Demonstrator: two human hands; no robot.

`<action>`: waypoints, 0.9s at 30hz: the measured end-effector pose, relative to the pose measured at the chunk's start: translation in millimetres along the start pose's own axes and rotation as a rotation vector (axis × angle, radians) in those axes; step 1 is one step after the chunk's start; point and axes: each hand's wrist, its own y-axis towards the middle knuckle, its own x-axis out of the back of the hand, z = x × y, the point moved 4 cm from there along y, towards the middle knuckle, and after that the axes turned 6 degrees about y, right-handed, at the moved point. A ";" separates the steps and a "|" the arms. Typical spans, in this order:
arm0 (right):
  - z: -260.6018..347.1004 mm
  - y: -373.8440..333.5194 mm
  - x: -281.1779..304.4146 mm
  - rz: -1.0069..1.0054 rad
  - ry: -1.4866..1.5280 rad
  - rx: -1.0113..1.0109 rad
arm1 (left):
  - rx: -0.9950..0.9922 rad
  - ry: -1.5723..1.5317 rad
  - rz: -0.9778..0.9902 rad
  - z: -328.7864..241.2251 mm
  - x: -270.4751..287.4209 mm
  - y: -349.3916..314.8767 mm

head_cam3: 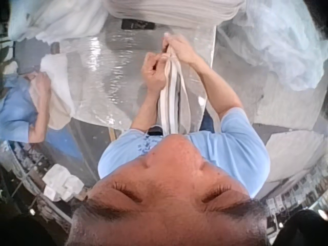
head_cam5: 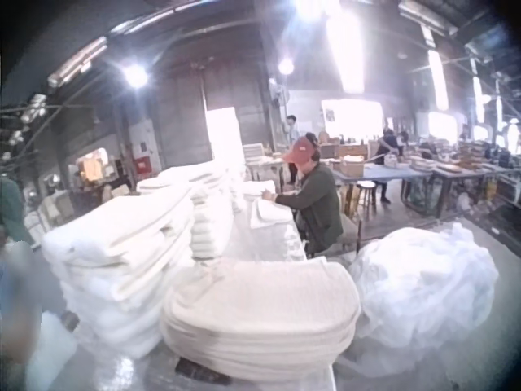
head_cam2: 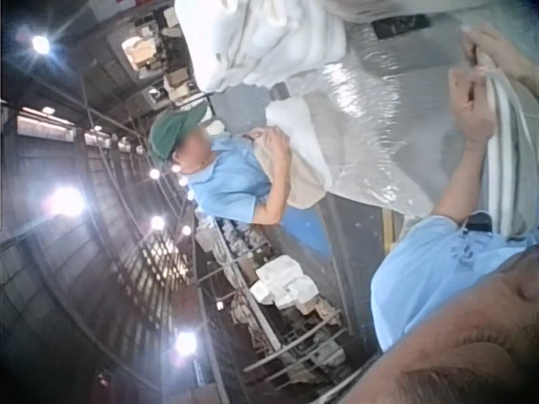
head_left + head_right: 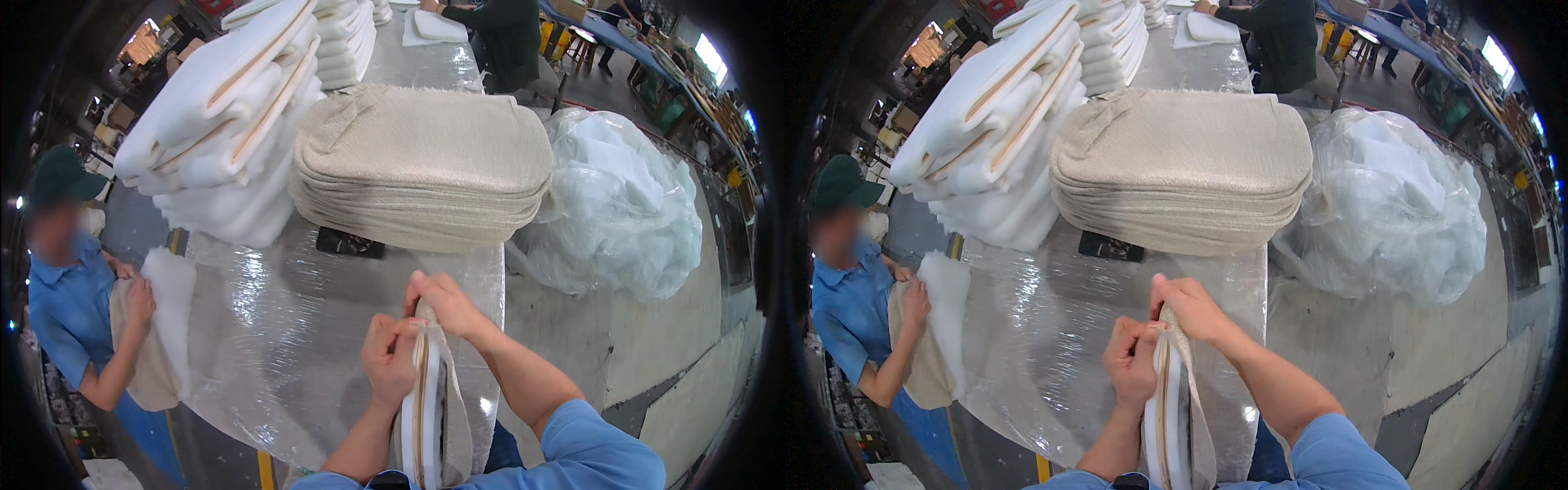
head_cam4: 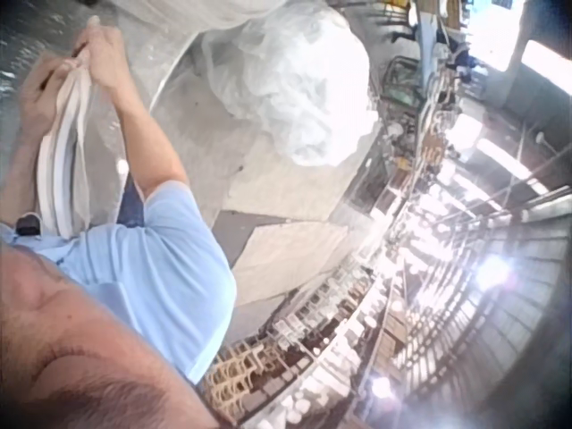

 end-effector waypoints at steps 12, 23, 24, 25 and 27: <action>34.1 -8.6 -17.9 -0.188 0.320 0.289 | 0.305 -0.155 0.269 124.5 -17.4 103.4; 0.6 -4.5 -4.2 -0.098 0.351 0.166 | 0.433 -0.513 0.138 113.7 -51.0 24.2; -4.6 -0.6 -6.7 -0.082 0.355 0.152 | 0.405 -0.586 0.056 127.2 -45.5 21.2; -8.3 2.6 -7.4 -0.074 0.360 0.143 | 0.351 -0.465 0.034 131.4 -39.2 22.9; -19.3 8.5 -10.2 -0.066 0.383 0.103 | 0.234 -0.224 -0.017 133.2 -20.3 28.9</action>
